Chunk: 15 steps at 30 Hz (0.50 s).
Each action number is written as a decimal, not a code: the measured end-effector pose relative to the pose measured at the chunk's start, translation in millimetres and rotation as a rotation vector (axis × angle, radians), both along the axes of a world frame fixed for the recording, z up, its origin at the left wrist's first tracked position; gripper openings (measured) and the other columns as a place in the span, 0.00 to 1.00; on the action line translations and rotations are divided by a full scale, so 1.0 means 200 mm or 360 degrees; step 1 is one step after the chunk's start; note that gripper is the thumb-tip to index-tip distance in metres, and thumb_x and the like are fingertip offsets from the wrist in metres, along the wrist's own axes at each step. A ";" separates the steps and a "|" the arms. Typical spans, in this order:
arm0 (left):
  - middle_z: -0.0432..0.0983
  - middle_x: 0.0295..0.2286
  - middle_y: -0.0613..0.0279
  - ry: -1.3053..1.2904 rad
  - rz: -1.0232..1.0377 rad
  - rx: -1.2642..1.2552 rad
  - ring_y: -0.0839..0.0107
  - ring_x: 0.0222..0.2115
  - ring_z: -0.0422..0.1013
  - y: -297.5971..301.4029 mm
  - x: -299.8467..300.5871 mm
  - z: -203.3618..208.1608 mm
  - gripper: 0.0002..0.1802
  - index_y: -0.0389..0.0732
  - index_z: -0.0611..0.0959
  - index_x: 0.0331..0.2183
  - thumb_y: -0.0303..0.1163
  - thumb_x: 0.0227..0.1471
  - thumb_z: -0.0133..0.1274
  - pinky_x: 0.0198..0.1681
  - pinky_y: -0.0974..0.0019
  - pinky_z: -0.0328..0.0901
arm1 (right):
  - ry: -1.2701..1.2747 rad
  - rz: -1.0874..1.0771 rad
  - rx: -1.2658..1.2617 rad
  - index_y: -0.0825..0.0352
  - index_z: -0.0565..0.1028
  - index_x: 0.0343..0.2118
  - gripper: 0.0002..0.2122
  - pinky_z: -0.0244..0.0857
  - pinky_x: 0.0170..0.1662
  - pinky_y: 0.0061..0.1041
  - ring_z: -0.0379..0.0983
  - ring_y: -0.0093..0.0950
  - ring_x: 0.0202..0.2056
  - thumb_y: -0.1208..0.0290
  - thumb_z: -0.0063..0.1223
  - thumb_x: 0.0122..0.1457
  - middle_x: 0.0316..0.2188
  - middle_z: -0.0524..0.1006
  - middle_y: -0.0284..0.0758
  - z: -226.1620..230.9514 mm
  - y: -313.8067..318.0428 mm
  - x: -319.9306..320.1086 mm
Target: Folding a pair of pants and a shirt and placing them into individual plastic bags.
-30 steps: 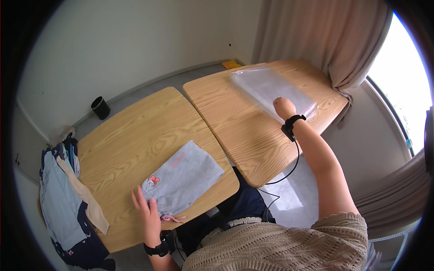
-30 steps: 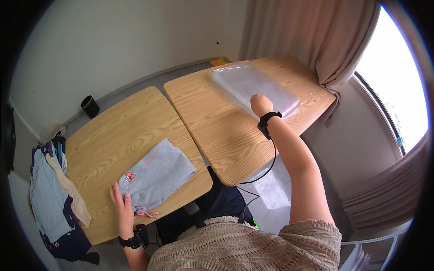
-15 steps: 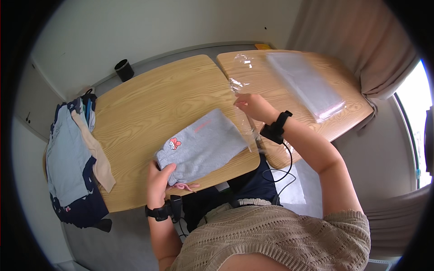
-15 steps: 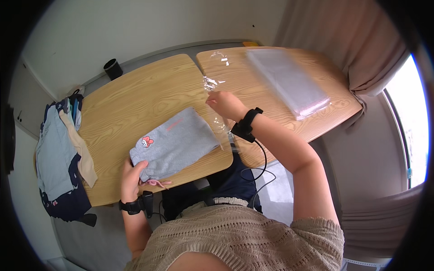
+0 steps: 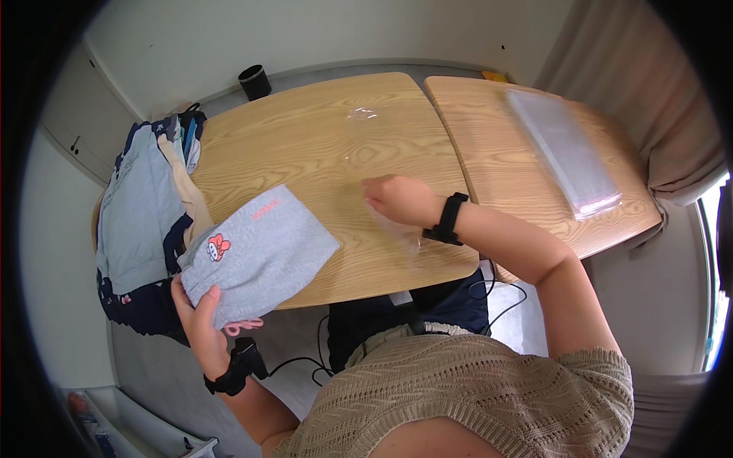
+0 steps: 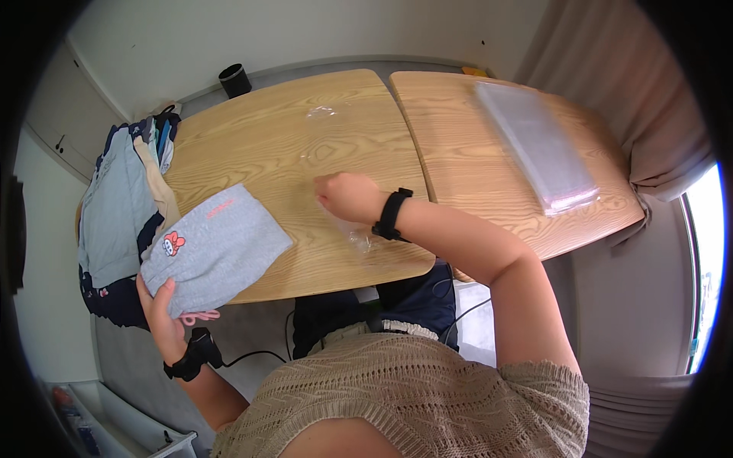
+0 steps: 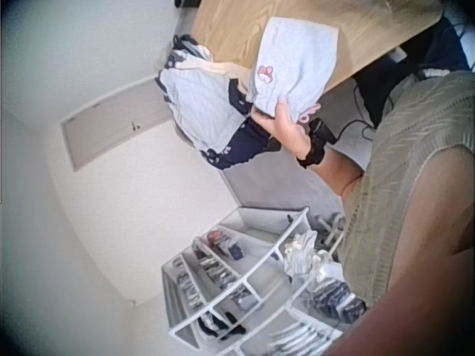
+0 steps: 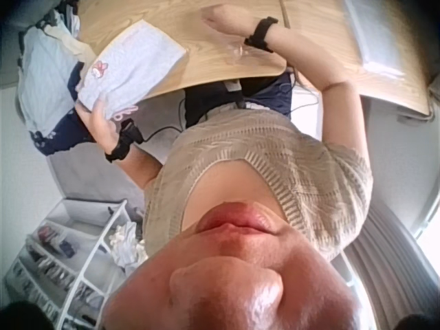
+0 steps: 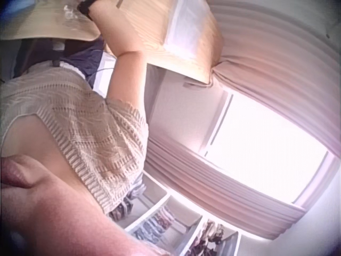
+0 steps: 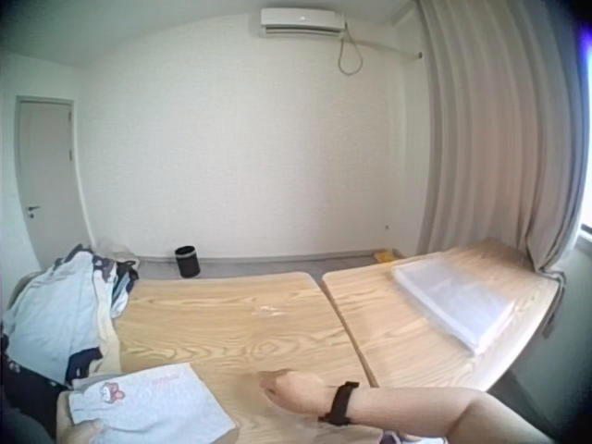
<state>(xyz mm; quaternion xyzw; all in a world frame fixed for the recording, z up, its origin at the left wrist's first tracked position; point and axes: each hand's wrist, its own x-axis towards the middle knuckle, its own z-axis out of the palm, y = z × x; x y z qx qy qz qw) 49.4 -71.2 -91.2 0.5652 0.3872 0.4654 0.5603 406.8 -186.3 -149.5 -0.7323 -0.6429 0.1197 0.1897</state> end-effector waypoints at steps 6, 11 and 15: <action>0.63 0.47 0.53 -0.0002 0.0072 0.0043 0.64 0.47 0.61 -0.02 -0.04 0.04 0.35 0.32 0.62 0.52 0.25 0.41 0.54 0.54 0.63 0.53 | 0.0469 0.0323 -0.0197 0.63 0.62 0.57 0.30 0.52 0.58 0.40 0.56 0.44 0.58 0.45 0.38 0.59 0.54 0.65 0.48 0.06 0.03 -0.05; 0.64 0.46 0.53 0.0049 0.0072 0.0109 0.64 0.47 0.62 -0.04 -0.08 0.11 0.37 0.33 0.62 0.52 0.27 0.37 0.55 0.52 0.64 0.55 | -0.0264 0.0090 -0.0702 0.59 0.59 0.59 0.31 0.55 0.57 0.46 0.51 0.45 0.61 0.48 0.47 0.55 0.58 0.59 0.48 0.09 -0.20 -0.09; 0.65 0.45 0.55 0.0146 0.0015 0.0175 0.65 0.45 0.64 -0.07 -0.05 0.23 0.40 0.35 0.63 0.51 0.29 0.33 0.57 0.51 0.66 0.56 | -0.0477 -0.0014 -0.0705 0.56 0.55 0.61 0.34 0.49 0.59 0.49 0.46 0.48 0.62 0.50 0.50 0.53 0.63 0.50 0.47 0.03 -0.16 -0.04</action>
